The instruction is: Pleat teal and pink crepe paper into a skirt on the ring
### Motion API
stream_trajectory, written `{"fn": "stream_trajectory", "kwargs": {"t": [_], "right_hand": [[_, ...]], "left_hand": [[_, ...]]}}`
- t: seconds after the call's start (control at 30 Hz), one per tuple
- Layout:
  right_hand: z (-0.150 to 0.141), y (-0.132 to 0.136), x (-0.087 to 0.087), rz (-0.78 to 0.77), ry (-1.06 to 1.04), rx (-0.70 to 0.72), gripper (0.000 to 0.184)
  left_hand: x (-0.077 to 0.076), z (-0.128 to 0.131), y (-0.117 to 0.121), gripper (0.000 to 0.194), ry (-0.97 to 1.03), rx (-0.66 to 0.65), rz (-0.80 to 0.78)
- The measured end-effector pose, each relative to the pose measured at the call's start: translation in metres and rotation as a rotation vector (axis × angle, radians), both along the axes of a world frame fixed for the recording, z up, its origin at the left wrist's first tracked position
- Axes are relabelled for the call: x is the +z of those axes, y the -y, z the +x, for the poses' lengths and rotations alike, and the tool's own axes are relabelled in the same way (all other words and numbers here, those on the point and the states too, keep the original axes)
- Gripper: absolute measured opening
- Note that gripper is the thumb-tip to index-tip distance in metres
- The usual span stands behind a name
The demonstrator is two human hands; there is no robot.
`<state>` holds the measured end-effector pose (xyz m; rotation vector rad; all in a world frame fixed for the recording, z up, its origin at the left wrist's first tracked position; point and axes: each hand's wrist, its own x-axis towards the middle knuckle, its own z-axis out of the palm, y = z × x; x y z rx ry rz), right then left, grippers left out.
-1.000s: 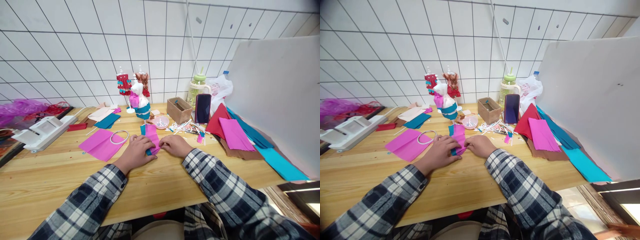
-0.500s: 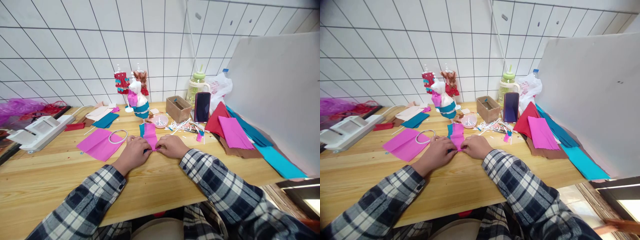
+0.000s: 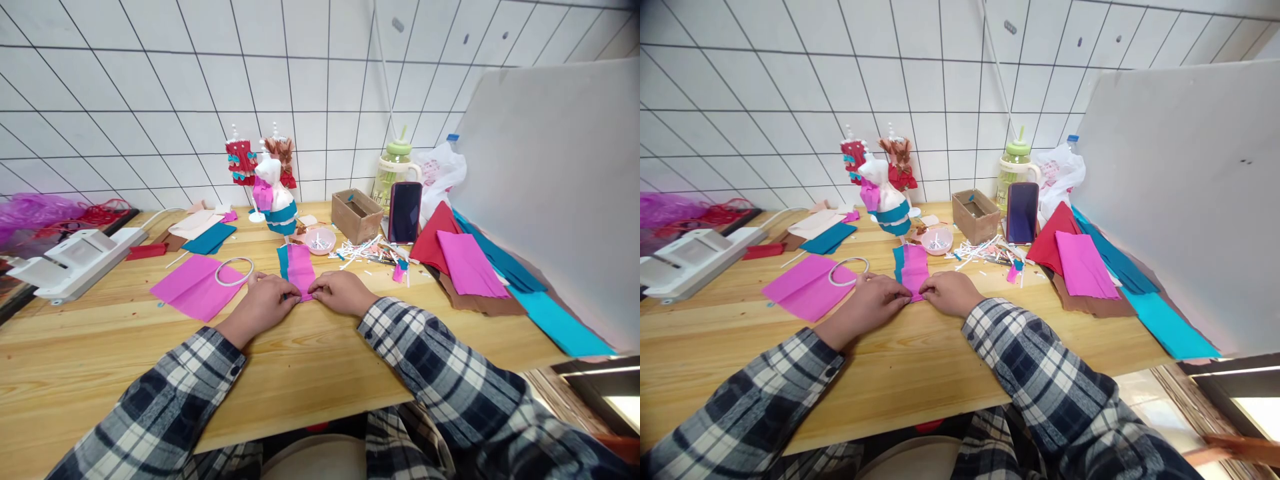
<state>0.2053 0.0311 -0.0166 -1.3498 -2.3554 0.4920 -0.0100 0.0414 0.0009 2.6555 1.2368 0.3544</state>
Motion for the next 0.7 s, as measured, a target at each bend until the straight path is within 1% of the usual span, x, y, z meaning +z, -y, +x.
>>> {"fn": "stream_trajectory", "kwargs": {"t": [0.07,0.17,0.23,0.33,0.47,0.57,0.7], "right_hand": [[0.000,-0.002,-0.003,-0.066,-0.053,-0.038,0.016],[0.000,-0.005,-0.005,-0.157,-0.125,-0.101,0.026],[-0.001,-0.006,-0.005,-0.179,-0.135,-0.118,0.028],[-0.004,-0.007,-0.003,-0.179,-0.114,-0.149,0.028],[-0.008,-0.007,-0.003,-0.162,-0.092,-0.208,0.033],[-0.010,-0.008,-0.003,-0.161,-0.081,-0.207,0.034],[-0.012,-0.007,-0.004,-0.156,-0.058,-0.196,0.037]], "left_hand": [[0.000,0.000,0.000,0.023,-0.004,0.017,-0.010],[-0.001,0.000,-0.001,0.024,-0.008,0.066,-0.017],[-0.001,0.000,-0.002,0.023,-0.012,0.101,-0.029],[-0.002,0.001,-0.002,0.023,-0.029,0.151,-0.044],[-0.001,0.002,-0.002,0.022,-0.040,0.192,-0.067],[0.000,0.003,-0.002,0.021,-0.044,0.205,-0.071],[-0.002,0.003,-0.003,0.017,-0.059,0.255,-0.018]]}}
